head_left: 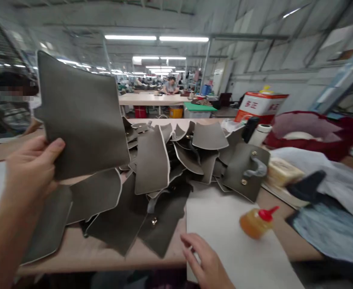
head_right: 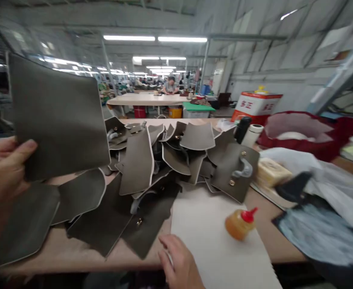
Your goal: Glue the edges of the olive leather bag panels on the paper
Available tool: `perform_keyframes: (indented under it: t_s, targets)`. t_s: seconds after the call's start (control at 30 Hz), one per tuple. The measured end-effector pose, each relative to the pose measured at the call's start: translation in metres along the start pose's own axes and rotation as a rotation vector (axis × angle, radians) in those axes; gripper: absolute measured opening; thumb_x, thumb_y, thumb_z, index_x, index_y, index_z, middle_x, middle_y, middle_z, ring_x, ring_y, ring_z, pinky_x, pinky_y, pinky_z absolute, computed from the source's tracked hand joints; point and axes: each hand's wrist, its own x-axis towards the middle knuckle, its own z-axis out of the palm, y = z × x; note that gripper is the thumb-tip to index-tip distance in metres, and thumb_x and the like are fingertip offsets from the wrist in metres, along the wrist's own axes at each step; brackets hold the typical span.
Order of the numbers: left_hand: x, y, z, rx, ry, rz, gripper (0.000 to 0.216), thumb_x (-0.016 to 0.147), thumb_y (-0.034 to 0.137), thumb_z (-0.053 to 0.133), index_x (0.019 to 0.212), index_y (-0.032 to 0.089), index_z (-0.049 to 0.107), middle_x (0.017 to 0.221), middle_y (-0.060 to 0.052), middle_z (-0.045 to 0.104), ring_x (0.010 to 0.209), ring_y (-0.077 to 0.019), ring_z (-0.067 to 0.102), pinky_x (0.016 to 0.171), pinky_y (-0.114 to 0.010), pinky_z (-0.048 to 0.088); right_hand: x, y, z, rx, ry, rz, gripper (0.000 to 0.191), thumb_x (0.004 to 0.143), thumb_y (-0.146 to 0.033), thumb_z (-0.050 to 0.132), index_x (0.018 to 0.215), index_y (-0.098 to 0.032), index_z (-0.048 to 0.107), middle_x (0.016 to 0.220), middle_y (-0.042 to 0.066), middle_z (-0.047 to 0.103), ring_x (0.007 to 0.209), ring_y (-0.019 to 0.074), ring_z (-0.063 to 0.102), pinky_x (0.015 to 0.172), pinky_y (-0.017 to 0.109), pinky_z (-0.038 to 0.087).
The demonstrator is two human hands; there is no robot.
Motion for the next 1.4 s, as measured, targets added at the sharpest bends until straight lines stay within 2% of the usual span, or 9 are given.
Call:
perform_keyframes:
  t_s: [0.17,0.23,0.3,0.43,0.5,0.77,0.97,1.2,1.4]
  targets:
    - [-0.103,0.042,0.037,-0.205,-0.458,-0.556,0.048,0.067,0.044,0.062,0.111,0.027,0.053,0.085,0.005,0.070,0.077,-0.0230,0.064,0.063,-0.037,0.055,0.008,-0.011,-0.041,0.676,0.176,0.045,0.050,0.082,-0.050,0.045,0.124,-0.023,0.038,0.116,0.011,0.053,0.098,0.0230,0.054,0.079,0.037,0.047]
    - [-0.141,0.038,0.065,-0.199,-0.791,-0.555,0.045,0.071,0.045,0.057,0.109,0.020,0.055,0.085,-0.001,0.070,0.074,-0.0223,0.065,0.067,-0.037,0.054,0.003,-0.007,-0.048,0.838,0.228,0.077,0.051,0.082,-0.050,0.046,0.125,-0.024,0.034,0.118,0.010,0.052,0.099,0.0229,0.054,0.075,0.035,0.047]
    - [-0.176,0.029,0.095,-0.091,-1.015,-0.326,0.036,0.078,0.039,0.048,0.106,0.018,0.057,0.097,-0.006,0.068,0.086,-0.0230,0.063,0.078,-0.037,0.051,-0.004,0.009,-0.048,0.860,0.297,0.242,0.043,0.080,-0.044,0.051,0.116,-0.022,0.042,0.109,0.008,0.057,0.094,0.0225,0.056,0.070,0.032,0.047]
    - [-0.245,0.024,0.145,0.341,-0.812,0.345,0.030,0.083,0.022,0.038,0.107,0.023,0.057,0.110,-0.007,0.060,0.106,-0.0242,0.051,0.095,-0.044,0.036,-0.013,0.058,-0.039,0.829,0.376,0.507,0.032,0.071,-0.037,0.057,0.094,-0.018,0.049,0.081,0.004,0.062,0.074,0.0210,0.059,0.058,0.029,0.046]
    - [-0.277,0.030,0.167,0.418,-0.885,0.483,0.025,0.084,0.024,0.039,0.101,0.023,0.058,0.103,-0.007,0.060,0.098,-0.0232,0.053,0.087,-0.041,0.040,-0.015,0.076,-0.037,0.835,0.394,0.520,0.028,0.070,-0.038,0.055,0.089,-0.019,0.048,0.074,0.001,0.060,0.067,0.0178,0.058,0.054,0.027,0.045]
    - [-0.327,0.026,0.219,0.542,-0.975,0.337,0.023,0.080,0.037,0.048,0.089,0.016,0.051,0.087,-0.006,0.054,0.084,-0.0209,0.051,0.074,-0.032,0.043,-0.019,0.100,-0.047,0.704,0.352,0.554,0.026,0.068,-0.041,0.049,0.080,-0.018,0.051,0.056,-0.005,0.048,0.042,0.0098,0.047,0.038,0.021,0.038]
    - [-0.321,0.019,0.215,0.411,-1.039,0.238,0.025,0.077,0.042,0.052,0.084,0.018,0.050,0.085,-0.004,0.053,0.082,-0.0185,0.052,0.073,-0.030,0.043,-0.014,0.104,-0.060,0.538,0.260,0.545,0.018,0.066,-0.032,0.046,0.069,-0.016,0.054,0.045,-0.006,0.050,0.032,0.0085,0.044,0.029,0.017,0.029]
    - [-0.319,0.016,0.203,0.276,-1.040,0.142,0.017,0.077,0.022,0.050,0.094,0.019,0.050,0.090,-0.005,0.056,0.084,-0.0163,0.055,0.077,-0.029,0.046,-0.009,0.096,-0.066,0.473,0.232,0.530,0.017,0.065,-0.021,0.042,0.068,-0.015,0.057,0.046,-0.006,0.051,0.034,0.0052,0.038,0.033,0.016,0.029]
    - [-0.331,0.013,0.203,0.616,-1.028,0.375,0.036,0.079,0.006,0.037,0.112,0.011,0.050,0.094,-0.011,0.060,0.089,-0.0226,0.055,0.079,-0.035,0.047,-0.015,0.081,-0.071,0.418,0.235,0.490,0.021,0.071,-0.029,0.046,0.078,-0.016,0.061,0.061,0.001,0.059,0.054,0.0137,0.053,0.044,0.022,0.039]
